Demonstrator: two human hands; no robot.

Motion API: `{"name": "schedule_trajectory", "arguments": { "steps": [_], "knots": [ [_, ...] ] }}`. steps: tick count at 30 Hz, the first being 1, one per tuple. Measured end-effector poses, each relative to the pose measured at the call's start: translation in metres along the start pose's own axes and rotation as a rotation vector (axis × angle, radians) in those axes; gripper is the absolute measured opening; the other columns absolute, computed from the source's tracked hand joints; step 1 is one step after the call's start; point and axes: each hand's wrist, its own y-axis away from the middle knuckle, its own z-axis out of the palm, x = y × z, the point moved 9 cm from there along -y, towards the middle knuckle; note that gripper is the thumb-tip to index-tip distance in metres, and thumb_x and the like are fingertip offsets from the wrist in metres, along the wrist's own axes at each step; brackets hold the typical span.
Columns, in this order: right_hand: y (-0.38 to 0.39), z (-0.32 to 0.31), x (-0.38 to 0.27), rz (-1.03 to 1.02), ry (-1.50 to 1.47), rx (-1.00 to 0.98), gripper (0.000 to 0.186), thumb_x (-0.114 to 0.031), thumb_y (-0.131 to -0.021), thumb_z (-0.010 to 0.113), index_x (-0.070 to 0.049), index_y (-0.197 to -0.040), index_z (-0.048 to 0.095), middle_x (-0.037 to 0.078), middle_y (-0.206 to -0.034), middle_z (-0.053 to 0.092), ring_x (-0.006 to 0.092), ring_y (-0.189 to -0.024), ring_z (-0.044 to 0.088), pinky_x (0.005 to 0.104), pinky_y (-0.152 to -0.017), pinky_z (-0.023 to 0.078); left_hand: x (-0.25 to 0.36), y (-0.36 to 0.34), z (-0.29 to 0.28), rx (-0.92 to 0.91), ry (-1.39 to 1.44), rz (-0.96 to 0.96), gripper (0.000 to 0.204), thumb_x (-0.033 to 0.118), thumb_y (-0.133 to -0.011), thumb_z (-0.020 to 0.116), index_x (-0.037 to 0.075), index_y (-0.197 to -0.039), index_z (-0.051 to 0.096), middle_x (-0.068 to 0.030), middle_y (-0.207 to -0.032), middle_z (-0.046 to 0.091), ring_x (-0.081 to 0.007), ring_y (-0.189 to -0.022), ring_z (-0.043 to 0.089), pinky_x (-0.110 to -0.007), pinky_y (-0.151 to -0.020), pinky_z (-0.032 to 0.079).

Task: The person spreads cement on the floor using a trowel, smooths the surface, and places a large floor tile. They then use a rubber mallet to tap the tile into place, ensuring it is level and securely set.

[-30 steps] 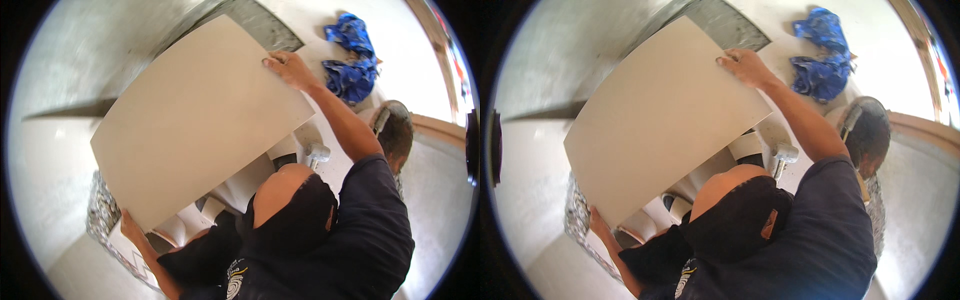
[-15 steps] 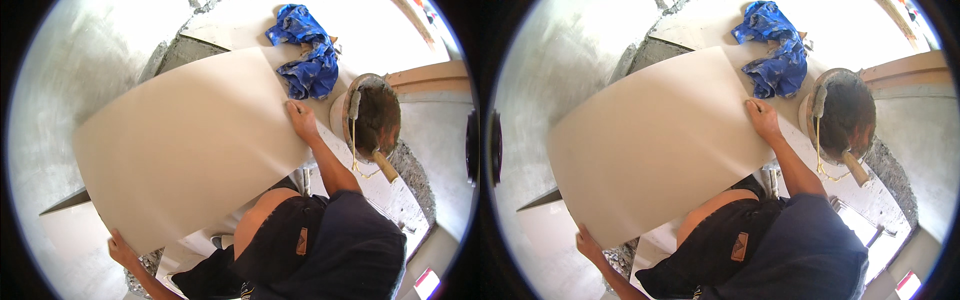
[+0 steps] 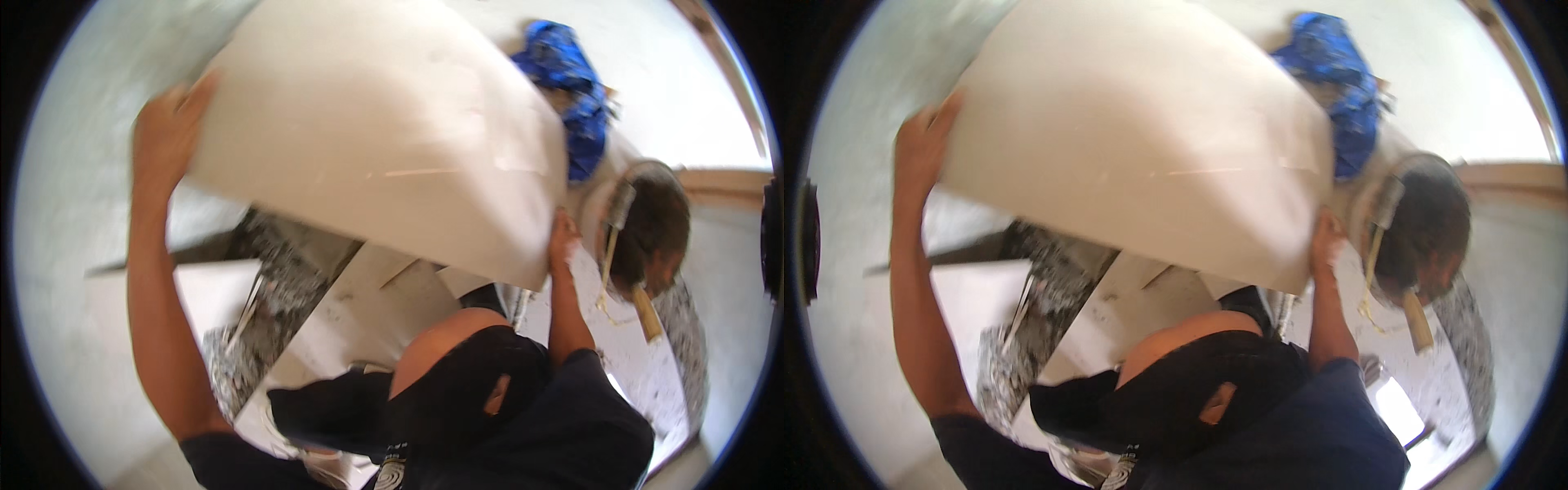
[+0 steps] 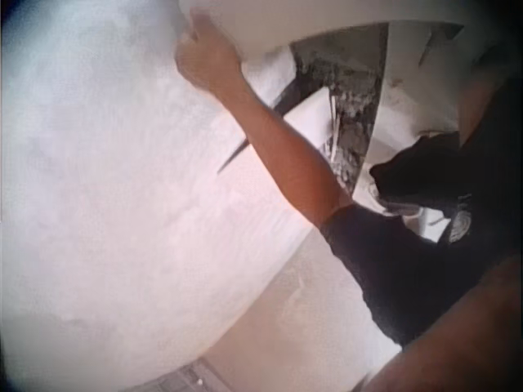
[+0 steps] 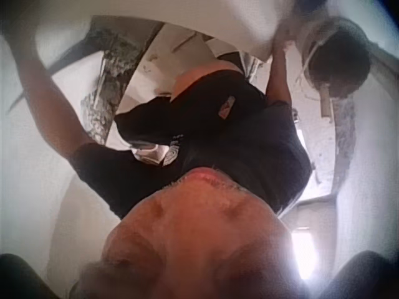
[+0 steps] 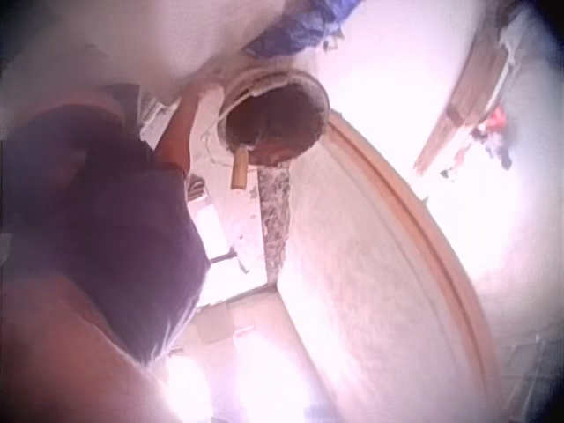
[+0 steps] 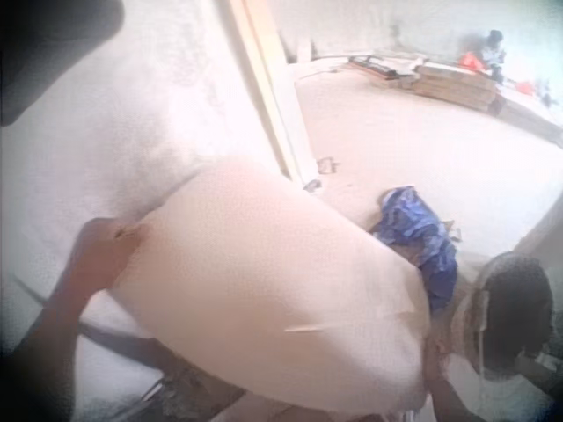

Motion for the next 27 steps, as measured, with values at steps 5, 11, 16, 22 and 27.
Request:
{"name": "schedule_trajectory", "arguments": {
  "steps": [5,11,16,22,27],
  "knots": [
    [0.003,0.002,-0.03,-0.209,0.079,-0.025,0.048,-0.036,-0.097,0.05,0.006,-0.119,0.06,0.026,-0.116,0.061,0.0384,-0.106,0.058,0.0437,-0.095,0.042,0.009,-0.008,-0.002,-0.017,-0.085,-0.029,0.069,0.064,-0.087,0.05,-0.003,-0.076,0.064,-0.0184,-0.068,0.062,-0.0296,-0.064,0.06,-0.043,-0.068,0.046],
    [0.131,0.013,-0.278,-0.953,-0.134,-0.262,0.046,-0.012,-0.092,0.055,0.003,-0.135,0.048,0.02,-0.138,0.048,0.033,-0.13,0.043,0.0423,-0.11,0.03,0.023,-0.005,-0.011,-0.088,-0.109,-0.107,0.059,0.056,-0.087,0.054,-0.001,-0.091,0.068,-0.0194,-0.09,0.067,-0.034,-0.085,0.064,-0.044,-0.081,0.05],
    [0.31,0.06,-0.456,-1.746,-0.082,-0.457,0.065,-0.022,-0.083,0.07,-0.004,-0.14,0.045,0.016,-0.145,0.042,0.0339,-0.134,0.039,0.0427,-0.111,0.032,0.04,0.005,-0.031,-0.014,-0.08,-0.027,0.051,0.046,-0.091,0.054,-0.002,-0.095,0.068,-0.0225,-0.1,0.068,-0.0376,-0.096,0.065,-0.047,-0.085,0.051],
    [0.297,0.057,-0.441,-1.671,0.101,-0.501,0.065,-0.032,-0.08,0.073,-0.002,-0.132,0.05,0.018,-0.142,0.044,0.0383,-0.127,0.045,0.045,-0.103,0.04,0.048,0.003,-0.04,0.019,-0.053,0.034,0.049,0.043,-0.091,0.056,-0.004,-0.101,0.067,-0.0219,-0.102,0.068,-0.0359,-0.098,0.064,-0.046,-0.085,0.05],
    [0.236,0.027,-0.319,-1.458,0.242,-0.58,0.072,-0.029,-0.076,0.077,-0.003,-0.136,0.047,0.018,-0.145,0.041,0.0384,-0.13,0.043,0.0447,-0.106,0.038,0.05,-0.001,-0.04,0.107,-0.137,-0.004,0.054,0.044,-0.09,0.059,-0.007,-0.106,0.064,-0.0249,-0.104,0.066,-0.0361,-0.099,0.064,-0.045,-0.086,0.05]
  ]
}}
